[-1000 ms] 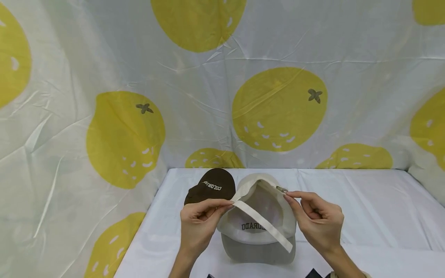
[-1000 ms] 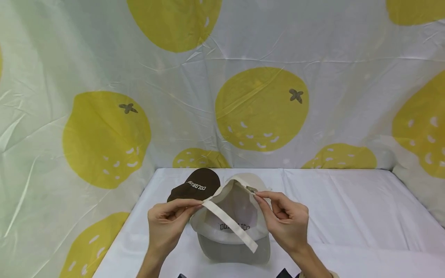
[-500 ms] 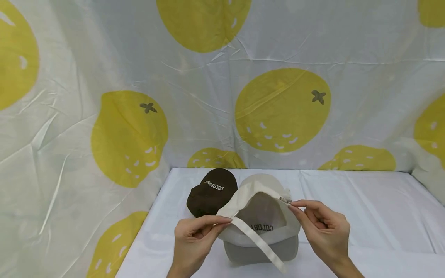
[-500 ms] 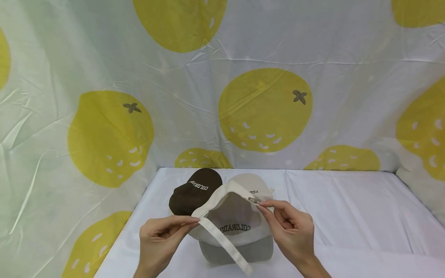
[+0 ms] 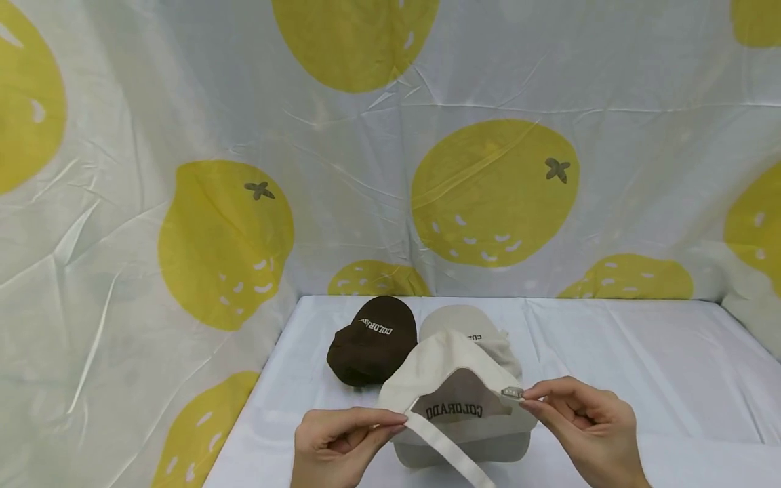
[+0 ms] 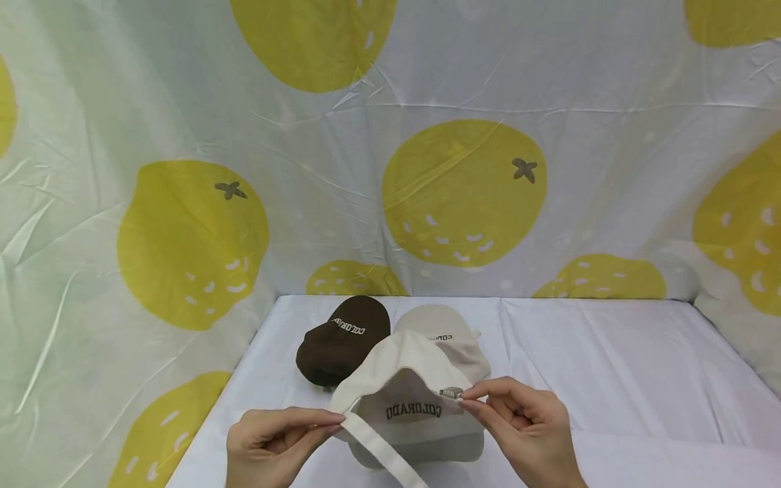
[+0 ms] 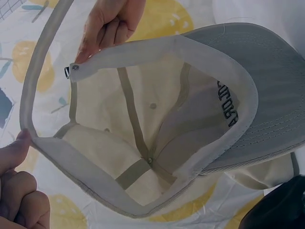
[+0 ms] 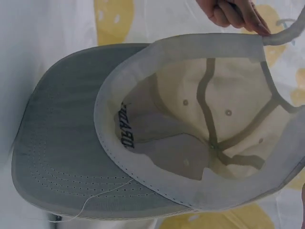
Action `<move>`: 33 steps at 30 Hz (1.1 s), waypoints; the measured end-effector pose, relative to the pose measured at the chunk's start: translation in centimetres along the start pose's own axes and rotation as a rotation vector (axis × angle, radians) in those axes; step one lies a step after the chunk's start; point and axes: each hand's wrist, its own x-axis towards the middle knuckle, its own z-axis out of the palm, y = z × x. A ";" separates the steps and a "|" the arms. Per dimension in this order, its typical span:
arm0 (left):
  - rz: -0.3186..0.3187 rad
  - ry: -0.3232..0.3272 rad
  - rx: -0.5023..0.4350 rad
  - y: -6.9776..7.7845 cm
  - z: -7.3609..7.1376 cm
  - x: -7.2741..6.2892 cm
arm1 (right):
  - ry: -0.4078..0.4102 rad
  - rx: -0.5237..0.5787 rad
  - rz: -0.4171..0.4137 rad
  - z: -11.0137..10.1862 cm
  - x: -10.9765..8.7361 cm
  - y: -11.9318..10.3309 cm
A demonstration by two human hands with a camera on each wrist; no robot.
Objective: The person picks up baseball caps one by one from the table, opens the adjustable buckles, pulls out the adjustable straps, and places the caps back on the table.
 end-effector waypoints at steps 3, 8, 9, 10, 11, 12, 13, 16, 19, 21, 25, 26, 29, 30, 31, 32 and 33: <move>0.008 -0.006 -0.008 0.1 0.2 0.2 | -0.016 0.044 0.007 -0.2 -0.2 -0.1; -0.005 0.011 0.003 -0.2 0.4 0.4 | -0.043 0.110 -0.007 -0.3 -0.3 -0.2; -0.026 0.024 0.013 -0.2 0.5 0.4 | -0.048 0.123 -0.010 -0.3 -0.3 -0.2; -0.055 0.037 0.021 -0.3 0.4 0.5 | -0.053 0.141 -0.011 -0.3 -0.3 -0.2; -0.089 0.051 0.031 -0.4 0.4 0.5 | -0.055 0.147 -0.011 -0.3 -0.3 -0.2; -0.130 0.062 0.036 -0.5 0.4 0.6 | -0.056 0.153 -0.009 -0.2 -0.4 -0.2; -0.172 0.069 0.037 -0.6 0.4 0.8 | -0.058 0.154 -0.010 -0.2 -0.4 -0.2; -0.296 0.058 0.066 -1.1 0.2 1.5 | -0.065 0.153 -0.011 -0.1 -0.4 -0.3; -0.401 0.009 0.094 -1.9 0.0 2.3 | -0.076 0.150 -0.016 -0.1 -0.5 -0.3; -0.479 -0.034 0.111 -2.5 -0.2 2.7 | -0.086 0.151 -0.017 -0.2 -0.6 -0.3; -0.629 -0.086 0.097 -3.8 -0.5 3.1 | -0.131 0.155 -0.048 -0.3 -0.7 -0.2; -0.665 -0.090 0.093 -4.1 -0.5 3.1 | -0.144 0.155 -0.057 -0.4 -0.7 -0.2; -0.724 -0.093 0.091 -4.9 -0.5 3.2 | -0.179 0.162 -0.069 -0.5 -0.7 -0.2; -0.728 -0.096 0.091 -5.2 -0.6 3.2 | -0.183 0.157 -0.063 -0.6 -0.8 -0.3; -0.735 -0.098 0.089 -5.4 -0.6 3.2 | -0.185 0.147 -0.054 -0.6 -0.9 -0.3; -0.740 -0.098 0.086 -5.6 -0.6 3.2 | -0.189 0.146 -0.042 -0.6 -1.0 -0.4; -0.743 -0.099 0.079 -5.8 -0.6 3.2 | -0.193 0.141 -0.035 -0.7 -1.1 -0.4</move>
